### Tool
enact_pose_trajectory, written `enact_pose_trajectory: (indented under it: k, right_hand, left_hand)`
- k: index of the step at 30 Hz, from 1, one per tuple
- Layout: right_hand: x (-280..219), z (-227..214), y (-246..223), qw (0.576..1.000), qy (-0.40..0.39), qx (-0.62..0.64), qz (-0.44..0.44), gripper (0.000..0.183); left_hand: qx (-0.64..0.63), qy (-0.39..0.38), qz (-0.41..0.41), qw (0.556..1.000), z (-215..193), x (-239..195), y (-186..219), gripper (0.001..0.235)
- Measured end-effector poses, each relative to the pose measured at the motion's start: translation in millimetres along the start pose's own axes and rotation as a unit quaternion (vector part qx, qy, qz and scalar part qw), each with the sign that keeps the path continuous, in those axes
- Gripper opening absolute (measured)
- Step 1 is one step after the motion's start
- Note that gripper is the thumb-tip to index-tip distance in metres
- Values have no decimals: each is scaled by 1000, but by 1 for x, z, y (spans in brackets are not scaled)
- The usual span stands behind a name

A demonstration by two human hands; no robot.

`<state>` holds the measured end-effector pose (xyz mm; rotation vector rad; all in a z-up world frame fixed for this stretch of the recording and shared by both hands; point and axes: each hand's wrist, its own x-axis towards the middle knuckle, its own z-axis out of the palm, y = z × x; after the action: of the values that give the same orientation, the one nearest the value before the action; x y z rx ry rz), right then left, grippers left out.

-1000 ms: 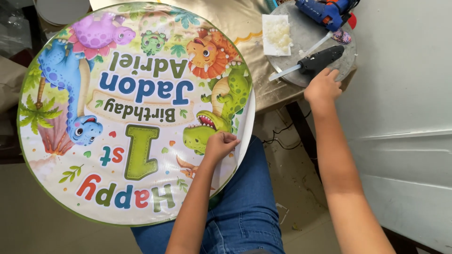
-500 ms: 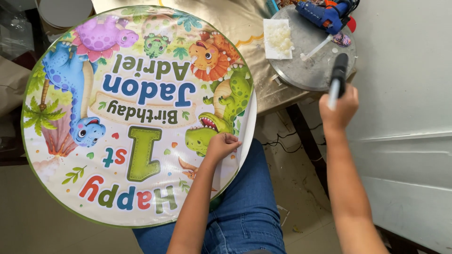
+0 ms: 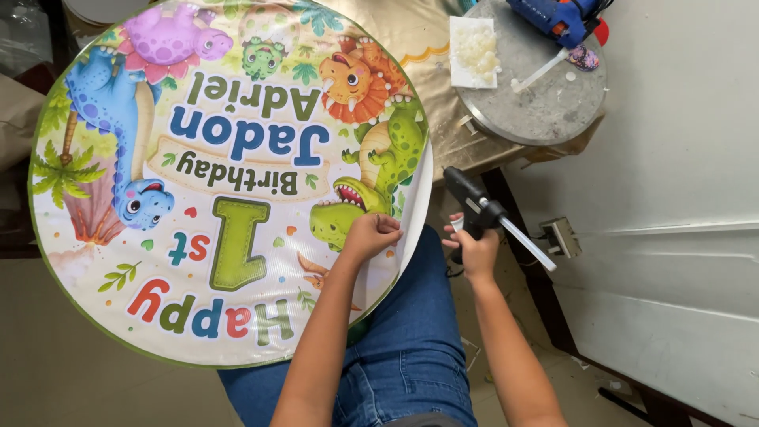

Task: Decorating a large circular birthday sign with dinosaur graphics using a glue gun.

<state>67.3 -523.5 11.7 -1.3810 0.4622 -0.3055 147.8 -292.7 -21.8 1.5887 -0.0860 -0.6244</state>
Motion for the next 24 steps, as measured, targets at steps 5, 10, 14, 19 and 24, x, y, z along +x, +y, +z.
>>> enact_pose_trajectory:
  k: [5,10,14,19,24]
  right_hand:
    - [30,19,13,998,-8,-20,56,28]
    - [43,23,22,997,16,-67,29,23]
    - [49,23,19,994,26,-100,36,18]
    - [53,26,12,994,18,-109,24,18]
    - [59,31,9,993,21,-111,34,16]
  left_hand:
    - [30,8,19,999,-1,-2,4,26]
    - [44,11,28,999,-1,-3,4,27]
    - [56,15,29,998,-1,-3,6,26]
    - [54,21,25,998,-1,-4,7,26]
    - [59,25,20,998,-1,-5,10,26]
